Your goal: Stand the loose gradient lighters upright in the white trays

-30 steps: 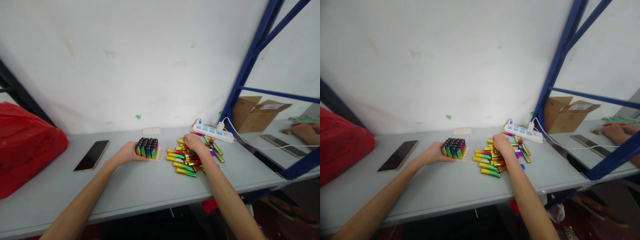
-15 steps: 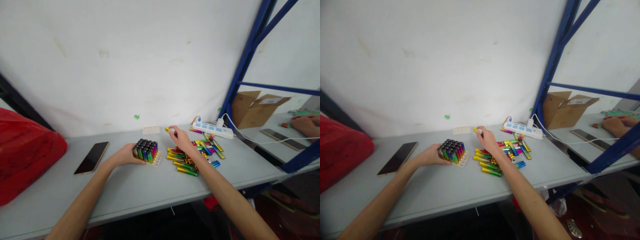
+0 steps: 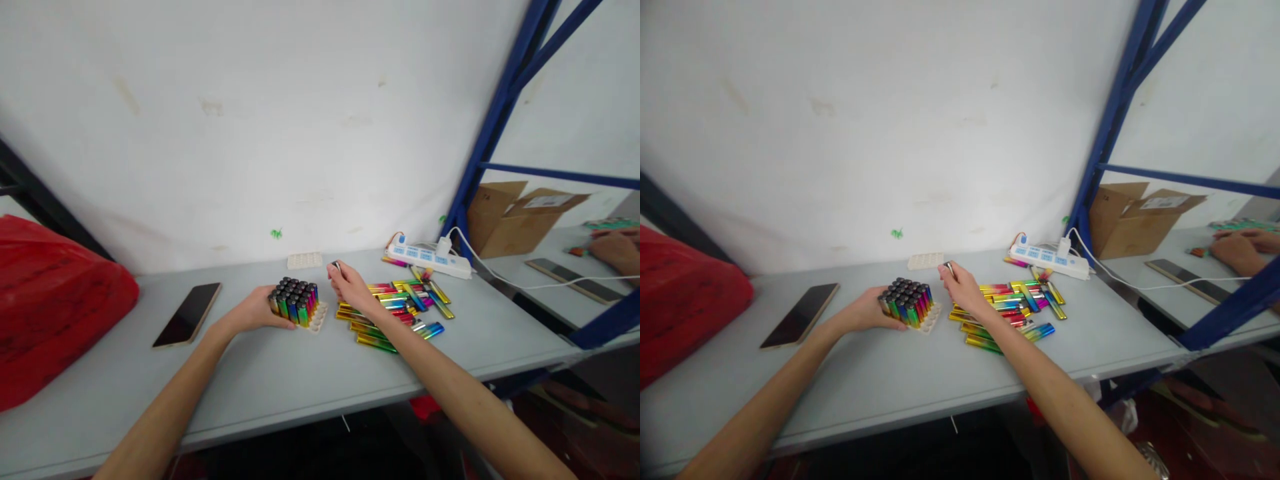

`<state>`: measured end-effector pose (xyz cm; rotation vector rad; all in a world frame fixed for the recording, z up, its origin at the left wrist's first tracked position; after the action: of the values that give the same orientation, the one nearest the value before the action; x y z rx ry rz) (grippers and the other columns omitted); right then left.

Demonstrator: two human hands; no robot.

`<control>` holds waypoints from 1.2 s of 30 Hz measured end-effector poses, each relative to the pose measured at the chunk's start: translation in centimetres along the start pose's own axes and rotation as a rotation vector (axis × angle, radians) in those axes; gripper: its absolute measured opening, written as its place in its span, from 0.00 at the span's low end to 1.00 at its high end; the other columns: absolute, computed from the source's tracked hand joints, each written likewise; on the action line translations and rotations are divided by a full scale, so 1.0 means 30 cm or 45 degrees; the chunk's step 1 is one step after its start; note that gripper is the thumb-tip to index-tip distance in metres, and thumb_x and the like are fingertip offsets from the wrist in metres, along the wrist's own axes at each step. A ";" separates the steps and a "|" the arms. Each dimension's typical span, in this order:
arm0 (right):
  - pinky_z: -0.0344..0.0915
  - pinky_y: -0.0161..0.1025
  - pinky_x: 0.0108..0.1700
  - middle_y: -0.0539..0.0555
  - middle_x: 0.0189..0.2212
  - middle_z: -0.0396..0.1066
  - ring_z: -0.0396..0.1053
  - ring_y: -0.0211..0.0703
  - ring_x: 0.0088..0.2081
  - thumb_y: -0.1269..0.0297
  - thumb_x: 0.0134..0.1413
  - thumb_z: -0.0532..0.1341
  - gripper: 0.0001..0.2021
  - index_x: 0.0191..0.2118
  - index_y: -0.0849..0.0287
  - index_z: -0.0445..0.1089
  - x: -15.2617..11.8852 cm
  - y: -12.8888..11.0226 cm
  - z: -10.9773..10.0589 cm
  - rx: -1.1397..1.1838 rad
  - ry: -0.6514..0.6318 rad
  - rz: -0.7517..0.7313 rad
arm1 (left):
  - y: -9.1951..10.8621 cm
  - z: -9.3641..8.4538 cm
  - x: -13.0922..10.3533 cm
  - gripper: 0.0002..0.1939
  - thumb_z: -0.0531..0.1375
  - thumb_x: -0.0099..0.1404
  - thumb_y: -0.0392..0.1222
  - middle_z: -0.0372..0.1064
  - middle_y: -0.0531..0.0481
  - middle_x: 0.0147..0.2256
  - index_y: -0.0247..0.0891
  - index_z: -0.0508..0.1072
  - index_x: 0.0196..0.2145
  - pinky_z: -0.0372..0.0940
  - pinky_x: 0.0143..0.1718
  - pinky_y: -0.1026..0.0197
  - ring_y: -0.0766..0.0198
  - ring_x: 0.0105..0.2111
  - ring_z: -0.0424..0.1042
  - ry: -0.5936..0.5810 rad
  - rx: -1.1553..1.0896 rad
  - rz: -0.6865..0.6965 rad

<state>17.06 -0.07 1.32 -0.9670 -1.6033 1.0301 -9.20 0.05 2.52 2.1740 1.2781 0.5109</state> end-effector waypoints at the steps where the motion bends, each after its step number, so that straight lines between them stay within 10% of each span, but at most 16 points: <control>1: 0.54 0.33 0.26 0.43 0.21 0.56 0.54 0.36 0.22 0.36 0.65 0.52 0.25 0.31 0.54 0.59 -0.001 -0.003 0.002 -0.044 0.045 -0.007 | 0.001 0.000 -0.001 0.37 0.77 0.40 0.59 0.83 0.49 0.43 0.38 0.80 0.46 0.75 0.46 0.55 0.48 0.43 0.80 -0.001 0.004 0.003; 14: 0.46 0.36 0.29 0.44 0.18 0.53 0.53 0.36 0.25 0.53 0.64 0.54 0.20 0.22 0.55 0.53 -0.013 -0.020 0.011 -0.514 0.243 -0.068 | 0.001 0.001 0.000 0.39 0.77 0.40 0.60 0.83 0.50 0.43 0.39 0.79 0.48 0.74 0.47 0.56 0.48 0.44 0.79 0.005 0.027 0.019; 22: 0.60 0.34 0.37 0.50 0.33 0.69 0.67 0.37 0.32 0.54 0.75 0.48 0.18 0.36 0.57 0.65 -0.027 -0.056 -0.012 -0.602 -0.059 -0.189 | 0.007 0.004 -0.002 0.37 0.77 0.41 0.58 0.82 0.49 0.45 0.38 0.78 0.47 0.74 0.47 0.56 0.48 0.45 0.79 -0.012 -0.010 0.023; 36: 0.56 0.36 0.39 0.55 0.31 0.76 0.72 0.42 0.34 0.56 0.75 0.54 0.17 0.37 0.59 0.72 -0.031 -0.052 -0.019 -1.186 -0.256 -0.288 | -0.004 0.003 0.000 0.37 0.77 0.41 0.58 0.82 0.48 0.46 0.39 0.78 0.47 0.74 0.50 0.54 0.47 0.47 0.79 -0.014 -0.014 0.026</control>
<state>17.64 -1.35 2.60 -1.2472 -2.3631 0.1777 -9.23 0.07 2.36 2.1802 1.2458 0.5123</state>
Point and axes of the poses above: each hand's wrist, its own x-axis towards the middle knuckle, its own z-axis out of the palm, y = z × x, the point moved 1 cm from there along x, towards the middle knuckle
